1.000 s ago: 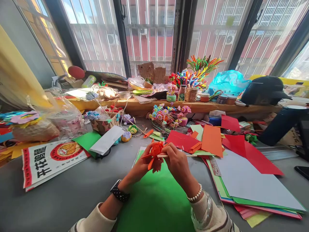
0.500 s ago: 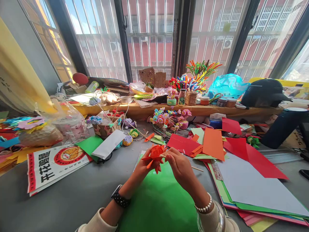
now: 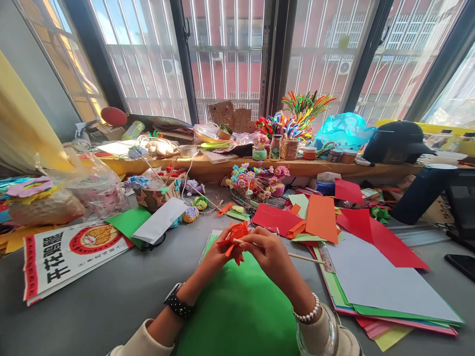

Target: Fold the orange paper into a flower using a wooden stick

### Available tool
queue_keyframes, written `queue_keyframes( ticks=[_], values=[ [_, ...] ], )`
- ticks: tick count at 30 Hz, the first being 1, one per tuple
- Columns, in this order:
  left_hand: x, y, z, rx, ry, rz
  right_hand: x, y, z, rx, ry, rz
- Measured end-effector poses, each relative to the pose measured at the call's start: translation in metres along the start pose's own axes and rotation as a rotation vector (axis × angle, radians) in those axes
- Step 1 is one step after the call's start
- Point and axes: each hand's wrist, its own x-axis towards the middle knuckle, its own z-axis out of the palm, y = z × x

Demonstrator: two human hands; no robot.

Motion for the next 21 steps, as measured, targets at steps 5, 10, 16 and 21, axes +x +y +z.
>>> queue_keyframes(
  ticks=[5,10,16,21],
  values=[
    [-0.0001,-0.0002,-0.0009,0.029,0.013,0.001,0.001,0.0025,-0.0015,0.031,-0.009,-0.007],
    [-0.0011,0.0038,0.0002,0.037,0.03,-0.033,0.0015,0.0026,-0.0071,0.074,-0.086,-0.001],
    [-0.0036,0.0069,0.0025,0.029,0.032,-0.04,0.0013,0.0049,-0.0074,0.063,-0.119,0.021],
    [-0.0027,0.0043,0.003,-0.01,0.026,-0.022,0.0007,0.0057,-0.0047,0.064,-0.08,0.043]
  ],
)
